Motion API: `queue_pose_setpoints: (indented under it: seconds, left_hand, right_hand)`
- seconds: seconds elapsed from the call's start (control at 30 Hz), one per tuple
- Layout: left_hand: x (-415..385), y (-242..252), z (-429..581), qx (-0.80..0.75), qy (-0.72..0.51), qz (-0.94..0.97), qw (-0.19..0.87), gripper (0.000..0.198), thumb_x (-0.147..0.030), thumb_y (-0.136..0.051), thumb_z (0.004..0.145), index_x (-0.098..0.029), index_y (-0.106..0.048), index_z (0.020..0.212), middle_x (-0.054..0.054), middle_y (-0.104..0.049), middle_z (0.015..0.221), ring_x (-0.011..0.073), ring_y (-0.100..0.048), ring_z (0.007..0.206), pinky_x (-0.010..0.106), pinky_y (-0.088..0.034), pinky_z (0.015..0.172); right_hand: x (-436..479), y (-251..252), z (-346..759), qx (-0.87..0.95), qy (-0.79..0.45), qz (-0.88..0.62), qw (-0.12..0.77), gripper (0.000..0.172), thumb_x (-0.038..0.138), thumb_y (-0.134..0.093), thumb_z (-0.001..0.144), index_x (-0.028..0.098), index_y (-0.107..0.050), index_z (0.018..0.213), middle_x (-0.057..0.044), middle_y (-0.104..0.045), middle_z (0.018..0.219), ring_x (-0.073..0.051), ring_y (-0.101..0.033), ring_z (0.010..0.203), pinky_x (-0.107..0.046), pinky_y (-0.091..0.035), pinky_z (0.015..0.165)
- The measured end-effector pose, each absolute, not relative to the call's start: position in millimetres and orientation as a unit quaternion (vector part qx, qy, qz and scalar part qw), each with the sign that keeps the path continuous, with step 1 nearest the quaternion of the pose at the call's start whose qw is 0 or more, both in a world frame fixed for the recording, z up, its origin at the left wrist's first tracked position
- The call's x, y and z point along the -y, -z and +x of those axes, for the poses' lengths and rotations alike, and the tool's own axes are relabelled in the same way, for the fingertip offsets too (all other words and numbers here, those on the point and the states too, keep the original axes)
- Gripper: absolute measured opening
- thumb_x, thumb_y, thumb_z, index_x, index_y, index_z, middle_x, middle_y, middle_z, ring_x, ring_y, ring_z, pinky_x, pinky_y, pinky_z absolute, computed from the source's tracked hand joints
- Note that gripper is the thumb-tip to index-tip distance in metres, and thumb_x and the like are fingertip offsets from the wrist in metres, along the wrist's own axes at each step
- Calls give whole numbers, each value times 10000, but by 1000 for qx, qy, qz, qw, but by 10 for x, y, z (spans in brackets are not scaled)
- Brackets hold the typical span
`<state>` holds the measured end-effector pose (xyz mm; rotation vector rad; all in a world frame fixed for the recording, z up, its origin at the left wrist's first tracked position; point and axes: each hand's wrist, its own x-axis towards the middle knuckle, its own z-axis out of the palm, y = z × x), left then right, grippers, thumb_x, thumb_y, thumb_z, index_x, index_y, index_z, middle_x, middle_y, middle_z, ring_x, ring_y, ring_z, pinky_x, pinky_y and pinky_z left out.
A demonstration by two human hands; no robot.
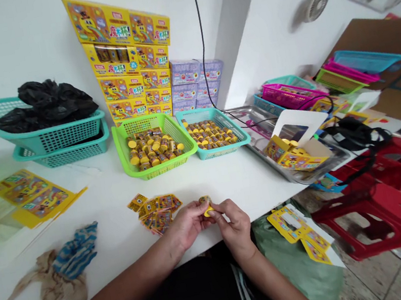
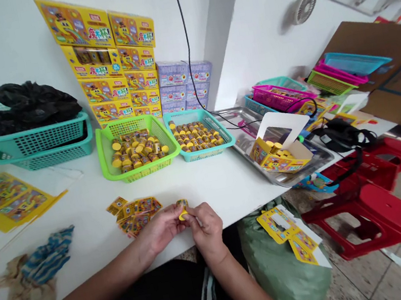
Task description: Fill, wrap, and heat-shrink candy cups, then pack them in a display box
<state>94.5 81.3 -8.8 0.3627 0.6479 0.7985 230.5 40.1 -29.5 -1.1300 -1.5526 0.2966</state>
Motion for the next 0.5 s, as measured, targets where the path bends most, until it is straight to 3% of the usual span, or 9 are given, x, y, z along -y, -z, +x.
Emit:
queue_pose_setpoints:
  seconds: [0.13,0.3,0.5]
  left_hand:
    - [-810,100,935,-300,-372,178,860,219,-215,-827,665,-124,-634,714,19,-636,702,117,-601,645,239,-478,641]
    - [-829,113,909,-284,-371,210,859,255,-277,-812,691,-134,-655,832,37,-656,781,131,-616,680,241,-473,629]
    - [-844,146,912,-294,-369,222,853,247,-296,-796,707,-158,-607,785,-21,-585,667,81,-533,521,203,-395,491]
  right_hand:
    - [-401,320,2309,651,-136,-483,570,92,184,-642,873,219,-710,924,0,-616,710,-144,-595,654,-290,-495,619]
    - [-406,318,2339,649,-173,-505,542,294,219,-613,896,225,-651,1187,-37,-672,888,-165,-635,797,-303,-514,711]
    - [-409,317,2346,582,-294,-513,558,220,283,-625,887,244,-717,1083,-39,-703,922,-178,-646,840,-311,-503,761]
